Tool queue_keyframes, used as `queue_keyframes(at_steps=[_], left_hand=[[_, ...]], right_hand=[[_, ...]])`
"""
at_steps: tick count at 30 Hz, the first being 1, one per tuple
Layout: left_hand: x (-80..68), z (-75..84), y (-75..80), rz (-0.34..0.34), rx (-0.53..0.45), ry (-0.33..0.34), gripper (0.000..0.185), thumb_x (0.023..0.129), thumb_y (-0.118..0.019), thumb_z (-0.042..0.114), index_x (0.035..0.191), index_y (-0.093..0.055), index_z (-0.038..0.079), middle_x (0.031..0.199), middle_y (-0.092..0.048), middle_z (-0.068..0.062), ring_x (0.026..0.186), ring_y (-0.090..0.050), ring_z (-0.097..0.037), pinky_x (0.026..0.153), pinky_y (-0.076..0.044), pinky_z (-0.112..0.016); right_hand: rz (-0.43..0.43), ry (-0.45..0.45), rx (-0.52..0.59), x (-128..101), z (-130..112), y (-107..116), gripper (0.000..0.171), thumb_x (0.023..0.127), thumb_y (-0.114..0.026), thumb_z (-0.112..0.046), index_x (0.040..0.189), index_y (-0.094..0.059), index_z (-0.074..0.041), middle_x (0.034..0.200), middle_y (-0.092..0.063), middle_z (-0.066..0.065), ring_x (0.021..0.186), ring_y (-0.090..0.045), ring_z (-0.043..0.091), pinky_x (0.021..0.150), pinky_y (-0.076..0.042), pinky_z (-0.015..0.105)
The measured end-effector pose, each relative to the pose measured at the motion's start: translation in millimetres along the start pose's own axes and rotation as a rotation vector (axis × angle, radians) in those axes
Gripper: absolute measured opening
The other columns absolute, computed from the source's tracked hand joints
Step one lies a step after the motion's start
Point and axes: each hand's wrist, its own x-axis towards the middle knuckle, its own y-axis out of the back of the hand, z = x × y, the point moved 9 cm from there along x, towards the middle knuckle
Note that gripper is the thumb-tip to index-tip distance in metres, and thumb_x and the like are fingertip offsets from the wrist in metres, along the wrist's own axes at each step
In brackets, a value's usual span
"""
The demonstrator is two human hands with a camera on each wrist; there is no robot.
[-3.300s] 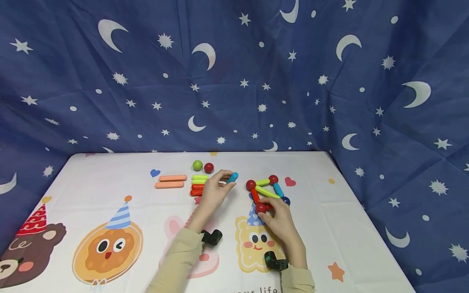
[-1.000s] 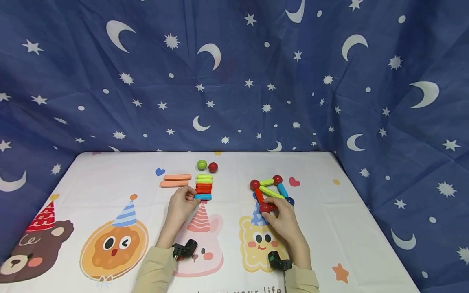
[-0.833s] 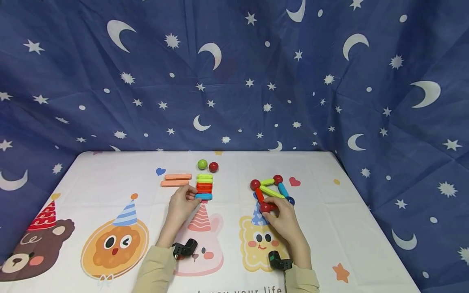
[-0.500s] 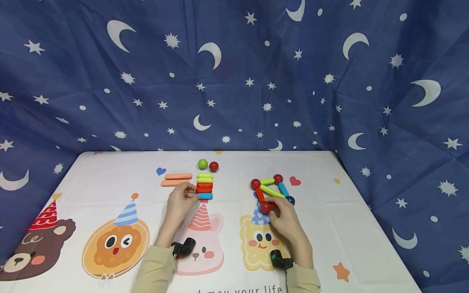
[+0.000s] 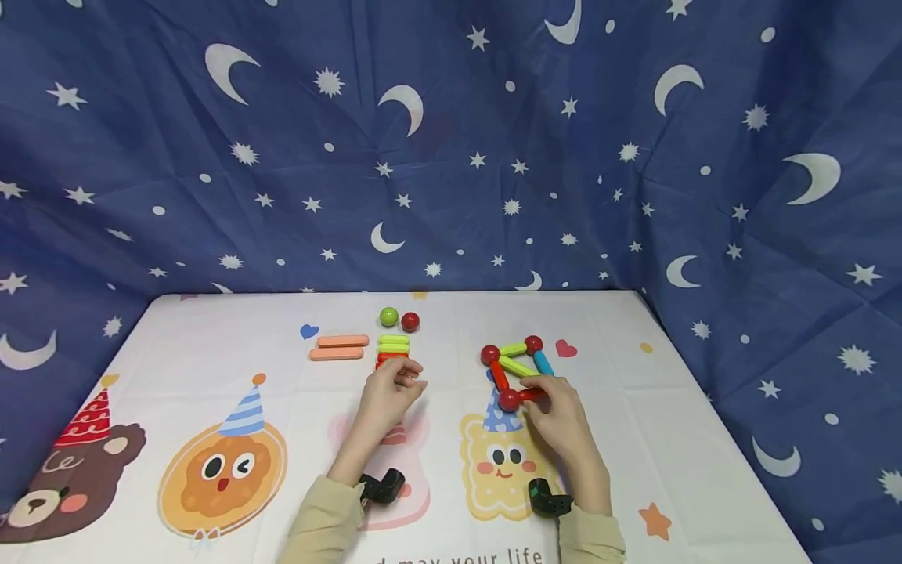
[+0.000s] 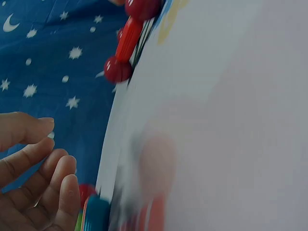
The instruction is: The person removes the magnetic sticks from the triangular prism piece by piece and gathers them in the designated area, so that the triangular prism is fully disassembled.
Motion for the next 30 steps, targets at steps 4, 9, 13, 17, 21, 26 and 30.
queue_keyframes(at_steps=[4,9,13,17,21,26,30], left_hand=[[-3.5,15.2,-30.6,-0.053,-0.050,-0.053,0.019,0.079,-0.073,0.005,0.097,-0.066,0.002,0.093,-0.065,-0.009,0.080,-0.064,-0.017,0.070,-0.053,-0.020],[-6.5,25.4,-68.9,-0.137,-0.103,-0.041,0.020,0.081,-0.072,0.007,0.099,-0.066,0.005,0.097,-0.066,-0.009,0.081,-0.066,-0.016,0.071,-0.052,-0.020],[-6.5,28.3,-93.8,-0.165,-0.174,-0.012,0.022,0.079,-0.072,0.006,0.100,-0.066,0.004,0.101,-0.066,-0.012,0.083,-0.068,-0.019,0.070,-0.051,-0.020],[-7.8,27.7,-109.9,-0.141,-0.207,0.027,0.023,0.078,-0.072,0.005,0.100,-0.067,0.004,0.102,-0.065,-0.012,0.085,-0.067,-0.021,0.071,-0.052,-0.021],[-11.4,29.0,-120.1,-0.124,-0.184,0.033,0.023,0.079,-0.073,0.006,0.100,-0.067,0.006,0.099,-0.064,-0.011,0.087,-0.065,-0.021,0.073,-0.052,-0.021],[-14.1,31.8,-126.4,-0.106,-0.131,0.003,0.023,0.078,-0.074,0.006,0.100,-0.067,0.006,0.094,-0.063,-0.009,0.087,-0.062,-0.021,0.073,-0.049,-0.019],[-14.8,30.7,-126.7,-0.112,-0.126,-0.019,0.026,0.078,-0.075,0.005,0.102,-0.066,0.005,0.094,-0.063,-0.010,0.087,-0.061,-0.022,0.072,-0.049,-0.019]], right_hand=[[0.009,0.086,-0.058,3,-2,7,0.031,0.080,-0.074,-0.010,0.110,-0.068,-0.014,0.109,-0.068,0.004,0.107,-0.053,0.023,0.100,-0.041,0.047],[-0.003,0.156,-0.098,6,-4,7,0.032,0.077,-0.077,-0.009,0.108,-0.069,-0.013,0.107,-0.069,0.003,0.102,-0.053,0.021,0.095,-0.041,0.043],[-0.004,0.181,-0.106,8,-6,4,0.030,0.076,-0.078,-0.009,0.105,-0.071,-0.014,0.104,-0.070,0.002,0.099,-0.053,0.020,0.089,-0.040,0.039],[-0.001,0.194,-0.110,9,-8,3,0.028,0.076,-0.078,-0.009,0.102,-0.071,-0.015,0.101,-0.070,0.001,0.097,-0.052,0.019,0.085,-0.038,0.036],[0.014,0.208,-0.112,9,-9,2,0.026,0.075,-0.079,-0.008,0.099,-0.072,-0.015,0.099,-0.071,0.001,0.095,-0.052,0.018,0.083,-0.036,0.034],[0.014,0.228,-0.137,9,-11,0,0.025,0.075,-0.079,-0.009,0.098,-0.073,-0.014,0.100,-0.071,0.002,0.095,-0.052,0.018,0.080,-0.034,0.033],[0.015,0.227,-0.155,9,-12,-4,0.024,0.074,-0.079,-0.007,0.096,-0.073,-0.014,0.099,-0.071,0.001,0.095,-0.052,0.018,0.078,-0.033,0.032]])
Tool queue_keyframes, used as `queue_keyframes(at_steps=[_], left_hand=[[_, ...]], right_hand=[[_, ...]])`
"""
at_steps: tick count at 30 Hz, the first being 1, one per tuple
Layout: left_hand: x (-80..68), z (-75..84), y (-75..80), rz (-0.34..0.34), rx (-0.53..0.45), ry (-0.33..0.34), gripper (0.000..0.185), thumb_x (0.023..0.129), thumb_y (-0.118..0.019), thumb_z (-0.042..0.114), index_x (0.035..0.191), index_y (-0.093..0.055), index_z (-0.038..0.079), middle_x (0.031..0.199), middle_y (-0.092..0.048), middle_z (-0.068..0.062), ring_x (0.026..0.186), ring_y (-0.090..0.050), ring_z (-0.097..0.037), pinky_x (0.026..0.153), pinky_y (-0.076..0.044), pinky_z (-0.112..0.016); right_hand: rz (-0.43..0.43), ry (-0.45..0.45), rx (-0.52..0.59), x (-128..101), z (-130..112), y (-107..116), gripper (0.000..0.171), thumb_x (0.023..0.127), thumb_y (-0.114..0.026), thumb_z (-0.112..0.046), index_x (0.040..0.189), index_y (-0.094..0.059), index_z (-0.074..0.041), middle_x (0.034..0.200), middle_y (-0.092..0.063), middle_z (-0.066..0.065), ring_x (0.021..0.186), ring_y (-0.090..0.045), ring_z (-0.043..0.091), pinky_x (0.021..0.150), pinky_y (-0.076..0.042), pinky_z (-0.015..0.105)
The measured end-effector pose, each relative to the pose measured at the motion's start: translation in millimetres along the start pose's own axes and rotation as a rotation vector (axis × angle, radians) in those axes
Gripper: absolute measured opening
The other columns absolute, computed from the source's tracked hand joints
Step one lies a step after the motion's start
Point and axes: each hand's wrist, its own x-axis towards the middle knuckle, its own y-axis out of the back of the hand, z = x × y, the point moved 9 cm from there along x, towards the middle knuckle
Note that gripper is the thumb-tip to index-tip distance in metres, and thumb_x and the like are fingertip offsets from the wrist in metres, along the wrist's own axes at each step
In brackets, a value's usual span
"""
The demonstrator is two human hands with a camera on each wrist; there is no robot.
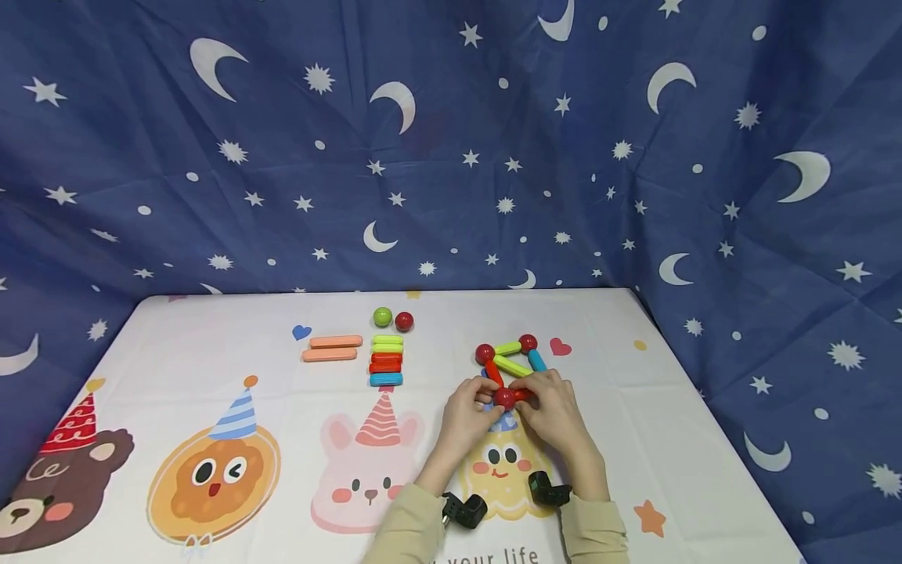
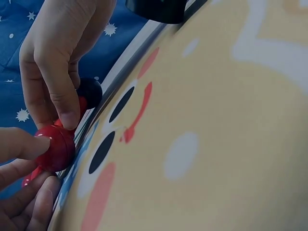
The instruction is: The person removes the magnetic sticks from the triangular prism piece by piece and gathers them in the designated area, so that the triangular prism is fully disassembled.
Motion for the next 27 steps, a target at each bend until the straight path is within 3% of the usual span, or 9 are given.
queue_keyframes(at_steps=[8,15,20,27], left_hand=[[-0.4,-2.2,-1.0,-0.020,-0.009,-0.003,0.031,0.077,-0.075,0.004,0.106,-0.065,0.006,0.096,-0.062,-0.010,0.087,-0.061,-0.021,0.071,-0.049,-0.019],[-0.6,1.3,5.4,0.037,0.064,-0.057,0.036,0.073,-0.078,0.001,0.106,-0.064,0.008,0.093,-0.056,-0.009,0.083,-0.056,-0.018,0.069,-0.047,-0.017],[-0.8,2.3,9.0,0.085,0.128,-0.086,0.037,0.071,-0.079,0.001,0.103,-0.065,0.011,0.093,-0.056,-0.009,0.086,-0.057,-0.019,0.074,-0.046,-0.023],[-1.1,3.9,11.1,0.099,0.167,-0.101,0.035,0.070,-0.079,0.003,0.102,-0.066,0.012,0.091,-0.058,-0.008,0.085,-0.059,-0.020,0.076,-0.049,-0.026]], right_hand=[[0.004,0.015,0.005,0,-6,0,0.019,0.077,-0.077,-0.006,0.093,-0.073,-0.014,0.095,-0.071,0.000,0.093,-0.053,0.019,0.077,-0.031,0.032],[0.000,0.053,-0.002,2,-21,-5,0.018,0.078,-0.076,-0.007,0.095,-0.073,-0.013,0.096,-0.072,0.001,0.092,-0.055,0.019,0.076,-0.031,0.032],[-0.026,0.028,0.007,3,-24,-12,0.023,0.079,-0.075,-0.007,0.101,-0.072,-0.012,0.099,-0.072,0.001,0.092,-0.056,0.017,0.076,-0.033,0.031],[-0.041,0.007,0.020,3,-23,-14,0.022,0.078,-0.076,-0.007,0.099,-0.072,-0.012,0.098,-0.071,0.002,0.093,-0.056,0.019,0.079,-0.035,0.032]])
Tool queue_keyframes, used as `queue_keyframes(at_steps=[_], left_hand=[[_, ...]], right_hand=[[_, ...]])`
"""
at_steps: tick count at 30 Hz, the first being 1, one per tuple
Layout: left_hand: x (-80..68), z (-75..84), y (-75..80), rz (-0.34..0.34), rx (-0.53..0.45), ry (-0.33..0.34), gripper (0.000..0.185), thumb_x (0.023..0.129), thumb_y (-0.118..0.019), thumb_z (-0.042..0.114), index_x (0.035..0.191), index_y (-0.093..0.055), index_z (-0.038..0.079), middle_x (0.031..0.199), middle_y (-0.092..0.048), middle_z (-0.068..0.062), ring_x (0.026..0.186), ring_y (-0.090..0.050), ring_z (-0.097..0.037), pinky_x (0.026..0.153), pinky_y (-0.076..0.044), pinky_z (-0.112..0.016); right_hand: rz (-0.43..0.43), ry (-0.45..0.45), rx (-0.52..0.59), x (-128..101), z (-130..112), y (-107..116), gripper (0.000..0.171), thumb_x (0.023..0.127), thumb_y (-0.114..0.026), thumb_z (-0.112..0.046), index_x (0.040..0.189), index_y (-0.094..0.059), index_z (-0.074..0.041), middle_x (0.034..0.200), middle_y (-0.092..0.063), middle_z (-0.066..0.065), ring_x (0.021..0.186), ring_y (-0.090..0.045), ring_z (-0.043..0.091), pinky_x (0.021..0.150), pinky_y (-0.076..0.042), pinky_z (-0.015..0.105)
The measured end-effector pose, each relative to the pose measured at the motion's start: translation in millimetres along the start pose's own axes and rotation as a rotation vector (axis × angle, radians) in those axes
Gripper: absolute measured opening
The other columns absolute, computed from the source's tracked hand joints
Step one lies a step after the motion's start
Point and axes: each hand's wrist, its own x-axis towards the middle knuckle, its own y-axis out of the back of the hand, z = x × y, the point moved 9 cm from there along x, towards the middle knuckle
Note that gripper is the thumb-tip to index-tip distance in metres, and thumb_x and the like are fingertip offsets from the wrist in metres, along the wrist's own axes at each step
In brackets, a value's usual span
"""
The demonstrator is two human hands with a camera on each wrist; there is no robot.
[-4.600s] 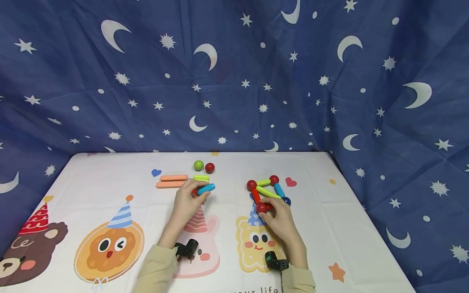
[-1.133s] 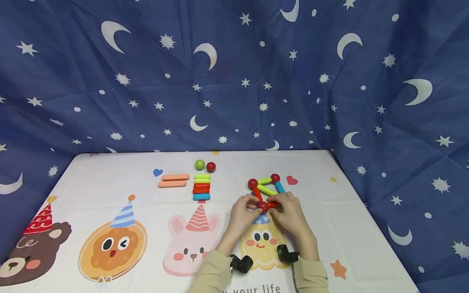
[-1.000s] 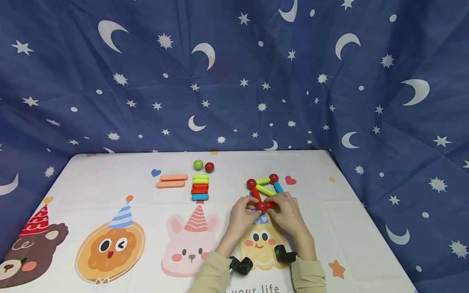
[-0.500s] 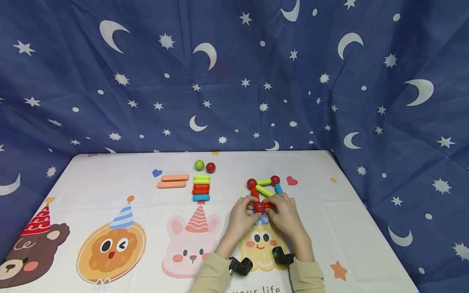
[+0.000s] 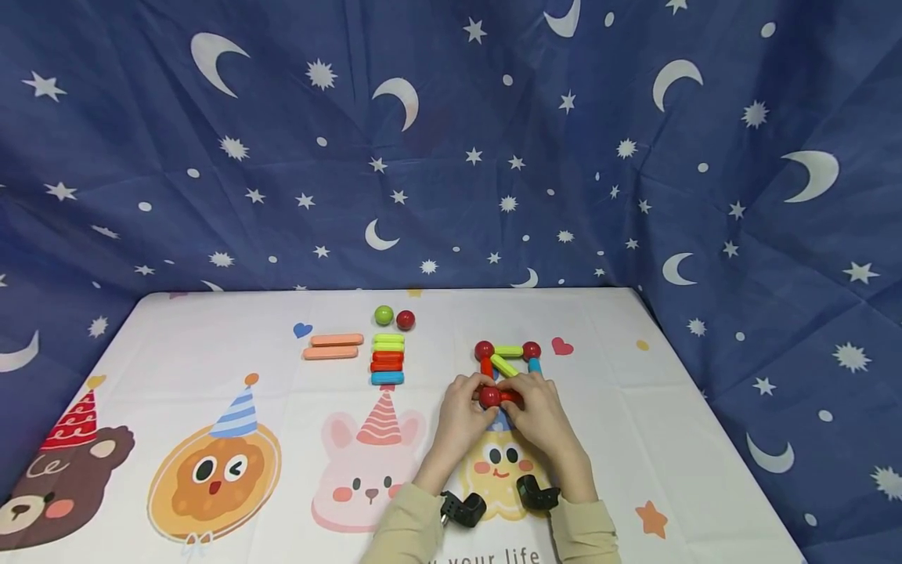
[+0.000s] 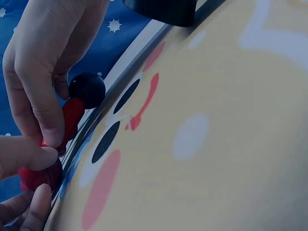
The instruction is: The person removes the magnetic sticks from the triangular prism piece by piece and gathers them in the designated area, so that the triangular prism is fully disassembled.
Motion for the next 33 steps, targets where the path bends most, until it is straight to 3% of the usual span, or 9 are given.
queue_keyframes(at_steps=[10,17,28,33], left_hand=[[2.3,-1.9,0.6,-0.018,-0.017,-0.003,0.032,0.071,-0.078,0.004,0.100,-0.068,0.011,0.088,-0.060,-0.008,0.081,-0.057,-0.017,0.070,-0.046,-0.021],[4.4,-5.7,-1.1,-0.085,-0.066,0.013,0.031,0.072,-0.077,0.004,0.101,-0.067,0.009,0.091,-0.059,-0.008,0.082,-0.059,-0.016,0.068,-0.049,-0.017],[4.0,-13.5,-3.4,-0.254,-0.214,0.070,0.033,0.075,-0.073,0.003,0.106,-0.065,0.010,0.097,-0.058,-0.009,0.074,-0.058,-0.009,0.065,-0.050,-0.015],[2.9,-16.5,0.7,-0.278,-0.329,0.106,0.034,0.075,-0.073,0.003,0.107,-0.065,0.009,0.098,-0.062,-0.012,0.078,-0.058,-0.011,0.067,-0.050,-0.016]], right_hand=[[0.008,0.022,-0.009,0,-1,1,0.017,0.079,-0.076,-0.007,0.095,-0.072,-0.012,0.093,-0.071,0.002,0.089,-0.054,0.018,0.076,-0.035,0.031],[0.008,0.031,-0.001,1,-2,1,0.017,0.079,-0.076,-0.007,0.094,-0.072,-0.012,0.093,-0.071,0.001,0.090,-0.054,0.018,0.076,-0.035,0.030],[0.008,0.038,-0.014,1,-2,0,0.018,0.078,-0.077,-0.008,0.095,-0.072,-0.013,0.094,-0.071,0.001,0.091,-0.054,0.017,0.078,-0.036,0.032],[-0.002,0.046,-0.025,0,-3,-1,0.018,0.078,-0.077,-0.006,0.093,-0.072,-0.015,0.093,-0.071,-0.001,0.089,-0.053,0.016,0.077,-0.035,0.030]])
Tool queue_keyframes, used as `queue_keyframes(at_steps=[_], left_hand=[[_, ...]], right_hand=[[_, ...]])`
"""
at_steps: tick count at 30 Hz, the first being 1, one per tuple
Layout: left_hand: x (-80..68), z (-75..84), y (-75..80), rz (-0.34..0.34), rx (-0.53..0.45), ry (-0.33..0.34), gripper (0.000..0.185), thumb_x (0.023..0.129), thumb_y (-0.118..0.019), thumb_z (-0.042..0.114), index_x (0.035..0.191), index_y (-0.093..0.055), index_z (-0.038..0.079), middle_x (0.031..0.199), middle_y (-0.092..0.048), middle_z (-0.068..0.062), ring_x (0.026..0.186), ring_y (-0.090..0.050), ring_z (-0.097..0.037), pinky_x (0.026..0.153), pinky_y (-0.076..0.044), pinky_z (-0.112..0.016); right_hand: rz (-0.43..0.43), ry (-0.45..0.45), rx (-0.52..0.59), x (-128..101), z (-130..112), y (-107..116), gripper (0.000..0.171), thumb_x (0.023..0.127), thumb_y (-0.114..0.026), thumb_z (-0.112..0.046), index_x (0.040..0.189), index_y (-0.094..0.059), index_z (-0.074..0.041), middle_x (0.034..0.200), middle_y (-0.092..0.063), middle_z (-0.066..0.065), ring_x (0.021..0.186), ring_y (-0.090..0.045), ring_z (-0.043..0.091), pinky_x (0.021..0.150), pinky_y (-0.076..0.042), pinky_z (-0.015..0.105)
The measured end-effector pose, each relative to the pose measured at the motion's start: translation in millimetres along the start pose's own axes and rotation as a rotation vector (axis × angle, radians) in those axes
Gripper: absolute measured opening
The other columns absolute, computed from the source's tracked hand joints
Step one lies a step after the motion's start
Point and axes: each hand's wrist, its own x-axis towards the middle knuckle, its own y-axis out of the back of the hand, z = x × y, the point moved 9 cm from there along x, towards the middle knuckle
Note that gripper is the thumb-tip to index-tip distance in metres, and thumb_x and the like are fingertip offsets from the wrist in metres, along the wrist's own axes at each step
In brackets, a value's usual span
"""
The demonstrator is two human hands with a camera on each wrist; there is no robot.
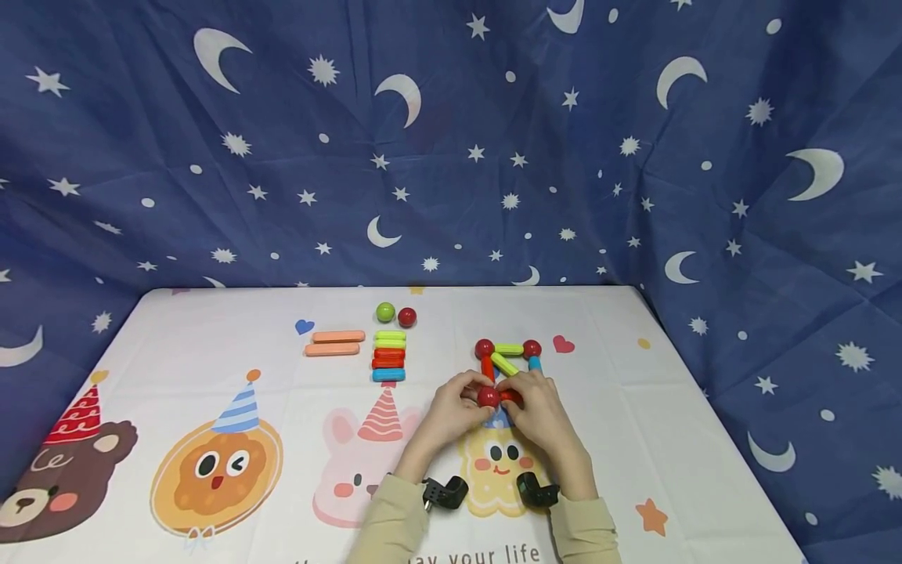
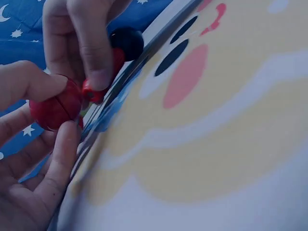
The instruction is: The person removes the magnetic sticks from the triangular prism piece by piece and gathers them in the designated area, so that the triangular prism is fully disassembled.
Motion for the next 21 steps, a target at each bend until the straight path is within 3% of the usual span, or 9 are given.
queue_keyframes(at_steps=[4,8,11,15,21], left_hand=[[-0.2,5.2,9.4,0.028,-0.061,-0.001,0.035,0.076,-0.073,0.003,0.109,-0.063,0.007,0.100,-0.065,-0.015,0.083,-0.061,-0.015,0.071,-0.051,-0.017],[0.0,10.9,29.1,0.099,-0.088,-0.009,0.036,0.078,-0.073,0.002,0.112,-0.062,0.006,0.109,-0.065,-0.016,0.090,-0.064,-0.023,0.079,-0.056,-0.027],[0.5,15.9,51.6,0.179,-0.085,-0.014,0.037,0.079,-0.074,0.002,0.114,-0.063,0.007,0.111,-0.065,-0.016,0.093,-0.065,-0.025,0.083,-0.056,-0.032],[1.8,20.6,88.1,0.277,-0.044,-0.023,0.038,0.077,-0.074,0.000,0.113,-0.063,0.006,0.108,-0.066,-0.017,0.094,-0.065,-0.026,0.080,-0.056,-0.026],[7.5,23.7,143.5,0.340,0.132,-0.021,0.041,0.078,-0.073,0.000,0.116,-0.059,0.003,0.115,-0.060,-0.018,0.101,-0.064,-0.030,0.085,-0.056,-0.032]], right_hand=[[-0.011,-0.007,-0.028,-1,1,1,0.021,0.077,-0.076,-0.003,0.093,-0.073,-0.016,0.094,-0.071,-0.002,0.090,-0.052,0.015,0.078,-0.035,0.030],[-0.016,-0.027,-0.066,-2,3,2,0.024,0.076,-0.076,-0.004,0.096,-0.072,-0.018,0.095,-0.070,-0.003,0.091,-0.049,0.015,0.079,-0.033,0.030],[-0.007,-0.031,-0.081,-3,4,3,0.025,0.076,-0.077,-0.006,0.096,-0.072,-0.019,0.094,-0.069,-0.005,0.091,-0.046,0.014,0.080,-0.031,0.031],[0.009,-0.006,-0.079,-3,2,4,0.025,0.075,-0.077,-0.004,0.094,-0.072,-0.019,0.090,-0.068,-0.006,0.091,-0.045,0.014,0.086,-0.030,0.035],[0.000,0.000,-0.070,-2,1,2,0.024,0.076,-0.075,-0.003,0.095,-0.073,-0.018,0.090,-0.065,-0.005,0.094,-0.044,0.016,0.092,-0.031,0.039]])
